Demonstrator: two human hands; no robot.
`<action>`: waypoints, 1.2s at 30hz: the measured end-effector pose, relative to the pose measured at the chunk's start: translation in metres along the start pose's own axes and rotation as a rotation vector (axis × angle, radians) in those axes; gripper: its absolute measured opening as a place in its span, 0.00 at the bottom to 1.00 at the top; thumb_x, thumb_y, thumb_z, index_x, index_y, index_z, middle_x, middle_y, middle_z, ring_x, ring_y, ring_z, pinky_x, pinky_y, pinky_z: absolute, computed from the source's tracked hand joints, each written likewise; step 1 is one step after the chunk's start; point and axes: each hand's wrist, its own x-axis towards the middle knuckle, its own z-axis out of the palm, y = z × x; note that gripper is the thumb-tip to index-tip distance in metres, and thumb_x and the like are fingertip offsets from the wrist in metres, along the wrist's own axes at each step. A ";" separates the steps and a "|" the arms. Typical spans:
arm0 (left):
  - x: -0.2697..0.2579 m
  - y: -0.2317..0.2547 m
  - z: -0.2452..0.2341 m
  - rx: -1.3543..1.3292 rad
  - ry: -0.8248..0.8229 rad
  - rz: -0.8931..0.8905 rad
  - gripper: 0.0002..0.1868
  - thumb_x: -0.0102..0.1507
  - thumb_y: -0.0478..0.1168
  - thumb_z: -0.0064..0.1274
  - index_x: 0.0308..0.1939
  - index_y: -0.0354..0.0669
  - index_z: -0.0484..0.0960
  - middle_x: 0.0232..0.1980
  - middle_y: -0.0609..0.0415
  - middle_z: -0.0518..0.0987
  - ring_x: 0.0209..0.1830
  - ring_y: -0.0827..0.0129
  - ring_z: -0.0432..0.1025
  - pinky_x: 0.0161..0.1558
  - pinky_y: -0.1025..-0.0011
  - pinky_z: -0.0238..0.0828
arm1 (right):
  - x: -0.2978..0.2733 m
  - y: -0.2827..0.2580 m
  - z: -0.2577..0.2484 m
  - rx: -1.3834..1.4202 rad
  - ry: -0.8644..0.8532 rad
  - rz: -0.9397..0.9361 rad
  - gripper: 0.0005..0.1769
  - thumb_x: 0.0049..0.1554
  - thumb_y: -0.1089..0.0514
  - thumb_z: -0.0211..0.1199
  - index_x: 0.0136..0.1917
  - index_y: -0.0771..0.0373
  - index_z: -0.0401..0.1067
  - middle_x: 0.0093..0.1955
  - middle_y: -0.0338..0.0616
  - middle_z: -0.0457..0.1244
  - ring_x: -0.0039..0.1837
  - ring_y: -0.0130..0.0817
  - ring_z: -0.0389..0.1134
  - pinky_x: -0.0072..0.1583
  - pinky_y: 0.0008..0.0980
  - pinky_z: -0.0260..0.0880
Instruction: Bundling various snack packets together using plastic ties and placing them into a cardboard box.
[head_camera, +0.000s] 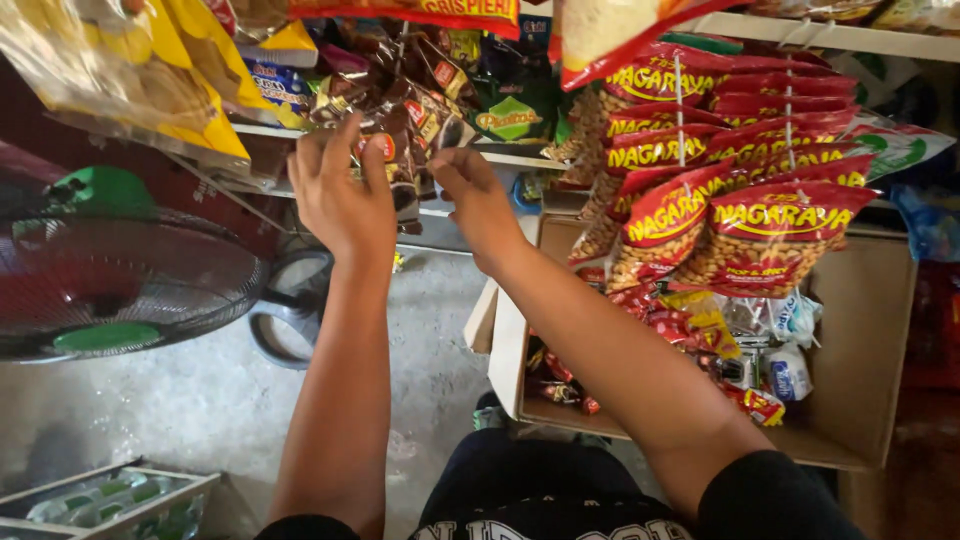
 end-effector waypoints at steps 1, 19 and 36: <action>0.002 -0.004 0.004 -0.005 -0.002 0.003 0.14 0.67 0.43 0.64 0.56 0.49 0.86 0.52 0.50 0.78 0.53 0.51 0.71 0.55 0.56 0.69 | 0.010 0.007 0.003 0.001 0.005 -0.002 0.14 0.61 0.50 0.58 0.58 0.57 0.69 0.47 0.28 0.63 0.48 0.22 0.62 0.47 0.25 0.61; 0.039 -0.004 0.003 -0.264 0.142 0.263 0.04 0.70 0.33 0.61 0.49 0.39 0.86 0.47 0.49 0.81 0.44 0.54 0.78 0.46 0.61 0.76 | 0.076 -0.019 0.015 0.018 0.019 -0.106 0.19 0.62 0.48 0.61 0.46 0.67 0.78 0.40 0.36 0.68 0.42 0.25 0.63 0.45 0.27 0.62; -0.066 0.028 -0.082 -0.282 -0.022 0.172 0.09 0.64 0.26 0.63 0.46 0.40 0.88 0.43 0.48 0.78 0.37 0.58 0.76 0.41 0.66 0.72 | -0.036 0.024 -0.065 -0.574 0.120 -0.283 0.23 0.63 0.45 0.67 0.38 0.67 0.71 0.34 0.40 0.60 0.40 0.26 0.58 0.43 0.30 0.61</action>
